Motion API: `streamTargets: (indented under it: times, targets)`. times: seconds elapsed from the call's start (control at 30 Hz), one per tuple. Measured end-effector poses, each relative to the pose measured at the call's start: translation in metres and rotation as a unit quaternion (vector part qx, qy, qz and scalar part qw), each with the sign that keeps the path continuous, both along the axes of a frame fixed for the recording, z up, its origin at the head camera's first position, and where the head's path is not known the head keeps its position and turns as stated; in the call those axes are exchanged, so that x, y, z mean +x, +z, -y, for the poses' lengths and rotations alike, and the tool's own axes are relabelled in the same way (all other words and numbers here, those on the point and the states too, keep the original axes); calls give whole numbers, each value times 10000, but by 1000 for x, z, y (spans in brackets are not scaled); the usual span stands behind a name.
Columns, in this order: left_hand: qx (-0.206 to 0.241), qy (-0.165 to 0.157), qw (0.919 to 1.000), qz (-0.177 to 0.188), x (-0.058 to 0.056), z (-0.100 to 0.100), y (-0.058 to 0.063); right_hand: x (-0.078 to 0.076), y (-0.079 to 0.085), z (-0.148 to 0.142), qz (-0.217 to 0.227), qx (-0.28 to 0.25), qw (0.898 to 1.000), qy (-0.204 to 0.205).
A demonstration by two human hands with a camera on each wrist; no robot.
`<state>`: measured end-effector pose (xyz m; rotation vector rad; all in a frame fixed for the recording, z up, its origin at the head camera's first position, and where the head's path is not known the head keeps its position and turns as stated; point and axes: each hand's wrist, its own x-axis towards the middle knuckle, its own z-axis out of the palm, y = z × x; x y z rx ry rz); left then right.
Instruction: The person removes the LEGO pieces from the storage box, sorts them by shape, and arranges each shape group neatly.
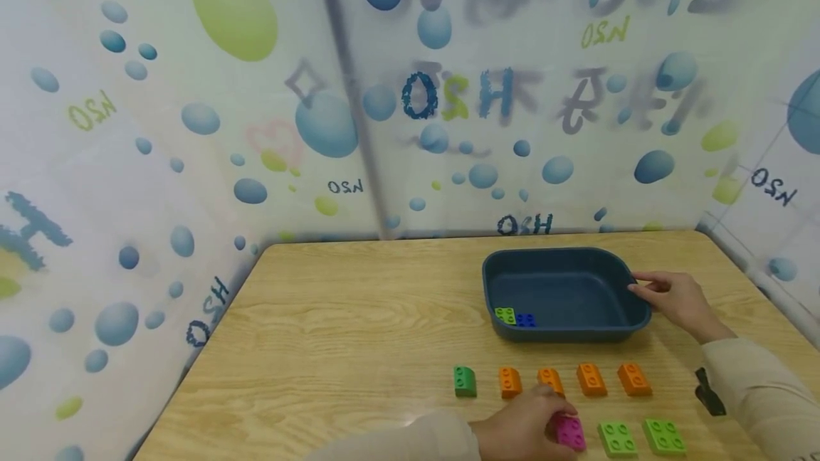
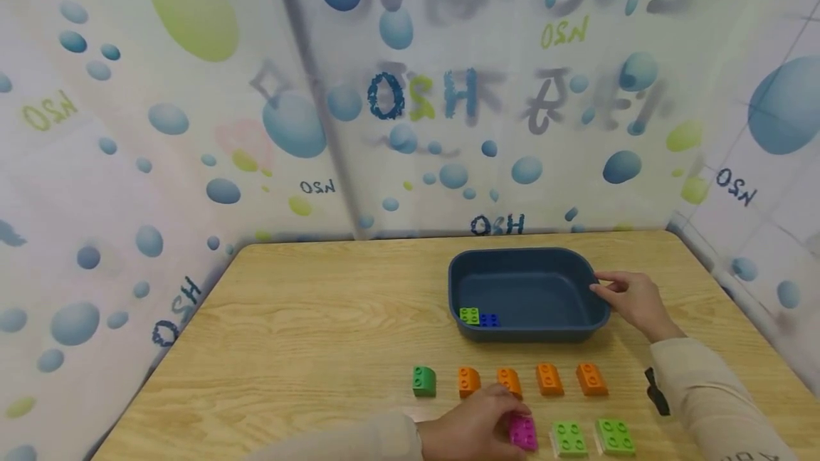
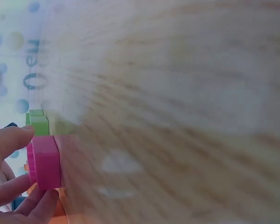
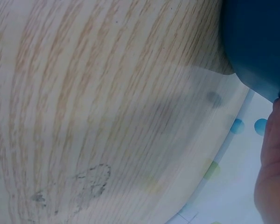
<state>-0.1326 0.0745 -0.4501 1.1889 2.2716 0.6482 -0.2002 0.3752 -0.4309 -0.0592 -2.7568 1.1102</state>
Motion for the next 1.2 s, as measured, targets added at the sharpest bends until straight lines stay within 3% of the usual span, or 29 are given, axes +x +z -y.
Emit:
streamTargets:
  times: [0.2,0.47,1.2]
  targets:
    - [-41,-37,9999,-145,2,5,1,0,0,0,35,-31,10000,26]
    - [118,84,9997,201,3,8,0,0,1,-1,9,-56,10000,40]
    - [109,27,9999,24,4,8,0,-1,0,-2,150,-134,9998,44]
